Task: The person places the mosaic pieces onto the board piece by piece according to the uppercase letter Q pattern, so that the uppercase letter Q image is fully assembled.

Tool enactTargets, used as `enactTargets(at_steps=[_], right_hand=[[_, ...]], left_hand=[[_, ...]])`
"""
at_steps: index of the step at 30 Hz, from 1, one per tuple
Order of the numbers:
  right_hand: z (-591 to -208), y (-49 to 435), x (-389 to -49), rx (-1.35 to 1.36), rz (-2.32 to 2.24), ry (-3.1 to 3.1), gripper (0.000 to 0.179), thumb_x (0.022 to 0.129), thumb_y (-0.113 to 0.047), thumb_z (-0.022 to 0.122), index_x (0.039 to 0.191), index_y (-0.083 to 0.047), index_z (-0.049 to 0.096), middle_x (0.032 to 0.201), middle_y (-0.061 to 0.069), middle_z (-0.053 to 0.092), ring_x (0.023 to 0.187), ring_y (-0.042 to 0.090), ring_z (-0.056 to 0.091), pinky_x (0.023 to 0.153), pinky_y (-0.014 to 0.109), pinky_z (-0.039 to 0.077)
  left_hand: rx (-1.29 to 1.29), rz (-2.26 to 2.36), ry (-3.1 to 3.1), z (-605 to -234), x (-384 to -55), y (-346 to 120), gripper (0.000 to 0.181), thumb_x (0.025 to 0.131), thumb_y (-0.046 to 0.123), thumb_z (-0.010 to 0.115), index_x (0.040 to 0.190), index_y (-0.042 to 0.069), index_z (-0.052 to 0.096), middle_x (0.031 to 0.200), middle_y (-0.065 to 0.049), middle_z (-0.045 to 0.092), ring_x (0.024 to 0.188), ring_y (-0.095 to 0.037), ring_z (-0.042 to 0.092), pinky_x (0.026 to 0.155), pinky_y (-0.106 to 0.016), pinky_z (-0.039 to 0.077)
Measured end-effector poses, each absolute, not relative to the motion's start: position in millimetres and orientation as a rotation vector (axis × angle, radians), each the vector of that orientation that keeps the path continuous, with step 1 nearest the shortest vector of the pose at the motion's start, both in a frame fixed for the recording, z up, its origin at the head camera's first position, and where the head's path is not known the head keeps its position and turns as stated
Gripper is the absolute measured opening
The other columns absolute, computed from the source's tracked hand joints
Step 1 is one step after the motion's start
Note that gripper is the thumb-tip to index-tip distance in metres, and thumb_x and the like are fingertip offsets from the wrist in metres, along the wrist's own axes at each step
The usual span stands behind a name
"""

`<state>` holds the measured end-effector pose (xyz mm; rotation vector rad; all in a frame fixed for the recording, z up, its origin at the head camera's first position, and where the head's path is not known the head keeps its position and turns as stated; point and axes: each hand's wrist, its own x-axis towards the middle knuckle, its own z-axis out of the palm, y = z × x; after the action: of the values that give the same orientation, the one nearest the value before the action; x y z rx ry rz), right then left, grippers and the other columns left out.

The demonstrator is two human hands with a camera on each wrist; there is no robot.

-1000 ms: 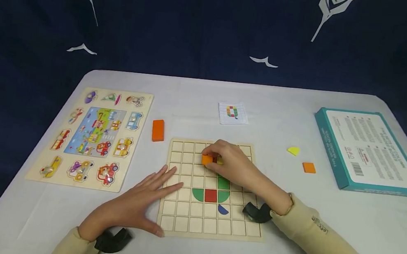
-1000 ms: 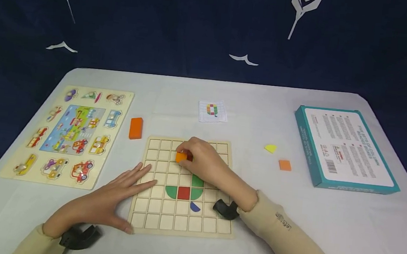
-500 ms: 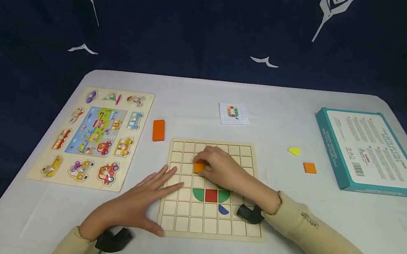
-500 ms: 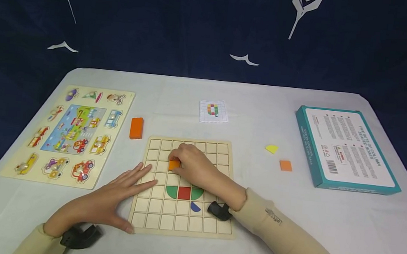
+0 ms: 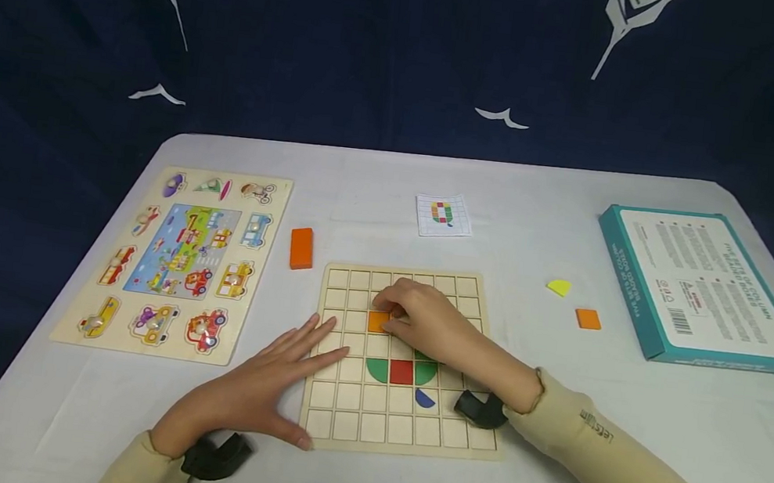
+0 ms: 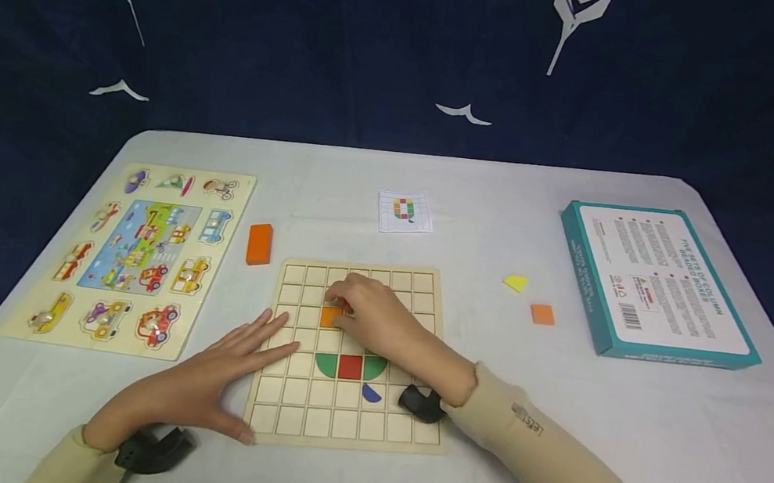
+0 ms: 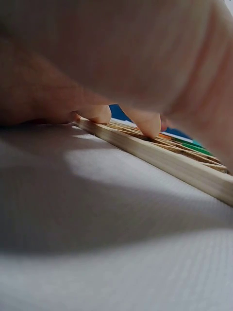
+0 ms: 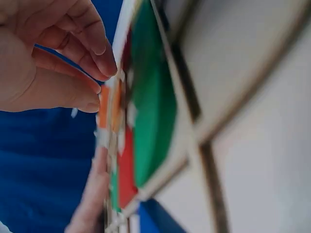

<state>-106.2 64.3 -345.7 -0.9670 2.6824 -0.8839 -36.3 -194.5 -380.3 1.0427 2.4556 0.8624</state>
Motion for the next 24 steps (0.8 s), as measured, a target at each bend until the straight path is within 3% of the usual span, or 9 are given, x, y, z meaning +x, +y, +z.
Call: enactTargets(at_steps=[13,24], right_hand=[[-342.0,185.2,-92.9,-0.632,-1.062,2.964,0.026,0.078,0.003,0.071,0.104,-0.001,0.067,0.099,0.01,0.065,0.089,0.025,0.058,0.077,0.042,0.049],[-354.3,249.1,-73.8,-0.151,-0.872,3.114,0.037,0.076,0.002,0.072,0.112,0.001,0.062,0.117,0.024,0.052,0.099,0.04,0.049,0.077,0.056,0.041]], left_hand=[[1.007,0.894,2.447,-379.5,-35.9,-192.4,0.11,0.057,0.056,0.079,0.148,0.018,0.03,0.156,-0.006,0.001,0.14,-0.026,-0.006,0.108,-0.051,0.006],[1.028,0.9,2.46,-380.0,-34.9,-192.3,0.111,0.057,0.057,0.079,0.148,0.017,0.03,0.156,-0.007,0.001,0.14,-0.028,-0.005,0.108,-0.052,0.006]])
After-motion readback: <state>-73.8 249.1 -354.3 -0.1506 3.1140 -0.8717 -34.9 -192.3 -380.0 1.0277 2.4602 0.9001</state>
